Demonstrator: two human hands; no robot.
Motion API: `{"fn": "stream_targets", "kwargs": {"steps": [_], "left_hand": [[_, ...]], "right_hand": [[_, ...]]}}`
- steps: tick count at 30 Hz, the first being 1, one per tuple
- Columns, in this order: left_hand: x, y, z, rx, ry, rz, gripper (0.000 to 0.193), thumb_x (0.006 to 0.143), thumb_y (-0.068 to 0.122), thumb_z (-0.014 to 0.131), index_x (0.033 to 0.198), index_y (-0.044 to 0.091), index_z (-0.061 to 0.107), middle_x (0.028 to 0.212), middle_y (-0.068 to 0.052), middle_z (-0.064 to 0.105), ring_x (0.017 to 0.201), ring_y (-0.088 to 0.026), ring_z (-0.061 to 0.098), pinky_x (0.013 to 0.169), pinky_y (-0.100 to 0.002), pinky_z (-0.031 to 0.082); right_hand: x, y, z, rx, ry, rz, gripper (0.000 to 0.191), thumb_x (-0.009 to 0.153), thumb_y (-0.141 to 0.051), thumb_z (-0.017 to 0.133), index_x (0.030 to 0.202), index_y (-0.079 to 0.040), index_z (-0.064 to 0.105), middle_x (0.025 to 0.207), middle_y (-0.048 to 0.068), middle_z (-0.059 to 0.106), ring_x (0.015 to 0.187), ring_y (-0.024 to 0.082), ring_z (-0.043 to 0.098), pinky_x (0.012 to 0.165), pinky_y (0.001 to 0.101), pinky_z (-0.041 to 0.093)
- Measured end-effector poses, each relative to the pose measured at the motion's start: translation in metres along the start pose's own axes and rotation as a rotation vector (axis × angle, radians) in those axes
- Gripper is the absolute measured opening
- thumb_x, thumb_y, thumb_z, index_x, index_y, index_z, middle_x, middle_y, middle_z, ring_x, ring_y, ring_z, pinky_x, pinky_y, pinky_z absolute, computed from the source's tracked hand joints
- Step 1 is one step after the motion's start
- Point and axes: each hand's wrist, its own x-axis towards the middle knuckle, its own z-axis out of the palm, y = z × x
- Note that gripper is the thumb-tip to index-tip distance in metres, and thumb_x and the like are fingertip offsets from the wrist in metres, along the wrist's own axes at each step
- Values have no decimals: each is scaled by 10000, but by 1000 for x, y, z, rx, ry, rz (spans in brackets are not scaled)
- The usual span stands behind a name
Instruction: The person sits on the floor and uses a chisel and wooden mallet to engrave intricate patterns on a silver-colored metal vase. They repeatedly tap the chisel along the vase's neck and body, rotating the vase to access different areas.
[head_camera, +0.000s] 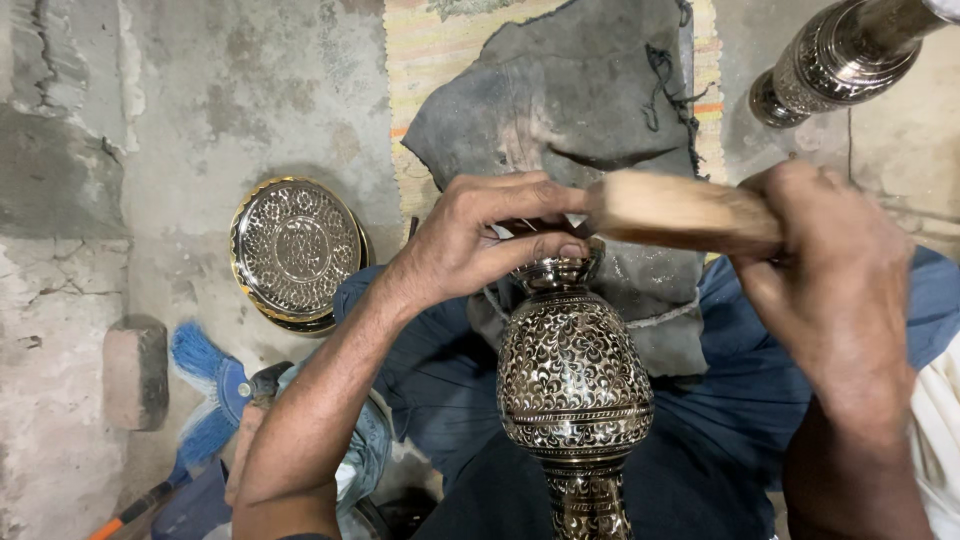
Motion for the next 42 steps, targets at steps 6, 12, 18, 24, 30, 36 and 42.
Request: {"fn": "stream_targets", "kwargs": {"steps": [6, 12, 18, 24, 30, 36, 42], "left_hand": [[3, 4, 2, 41, 15, -2, 365, 940, 216, 802, 1272, 101, 704, 1148, -73, 776, 1013, -182, 783, 905, -326, 658], [2, 19, 11, 31, 111, -89, 338, 948, 222, 785, 1260, 120, 706, 1210, -65, 765, 1085, -189, 777, 929, -334, 678], [8, 23, 7, 96, 49, -71, 361, 952, 225, 772, 1286, 107, 701, 1218, -74, 769, 1140, -211, 761, 997, -389, 642], [10, 20, 6, 100, 40, -66, 370, 947, 256, 766, 1286, 117, 710, 1229, -75, 773, 1150, -212, 760, 1013, -393, 631], [3, 8, 12, 72, 65, -74, 364, 959, 262, 774, 1295, 142, 702, 1248, -71, 767, 1159, -206, 763, 1018, -381, 641], [-17, 0, 13, -57, 219, -176, 352, 929, 210, 791, 1263, 132, 711, 1171, -67, 786, 990, -163, 797, 881, -324, 680], [-26, 5, 19, -17, 301, -122, 346, 915, 131, 824, 1243, 94, 720, 1154, -77, 782, 973, -148, 784, 843, -306, 665]], "right_hand": [[-9, 5, 0, -136, -52, -48, 283, 799, -49, 848, 997, -17, 648, 810, 117, 672, 746, 236, 667, 803, 392, 560], [-13, 20, 6, 509, 73, 218, 113, 1022, -56, 754, 993, -28, 648, 827, 96, 664, 664, 193, 650, 629, 306, 505], [-7, 17, 1, 20, 21, 40, 181, 934, -38, 813, 978, -20, 638, 816, 106, 665, 697, 213, 640, 670, 347, 509], [-6, 14, 4, -78, -86, 3, 291, 829, -18, 839, 1049, 3, 650, 782, 141, 691, 699, 242, 676, 781, 420, 560], [-1, 17, 6, 256, -90, 37, 272, 875, 18, 700, 1123, 27, 591, 910, 167, 700, 787, 239, 692, 676, 364, 589], [12, 7, 0, 147, 27, -8, 215, 910, 15, 774, 1077, 61, 647, 914, 204, 720, 772, 247, 716, 618, 339, 579], [35, -14, -24, -79, 52, -237, 382, 812, -61, 839, 1166, 12, 718, 927, 124, 746, 794, 227, 721, 722, 363, 587]]}}
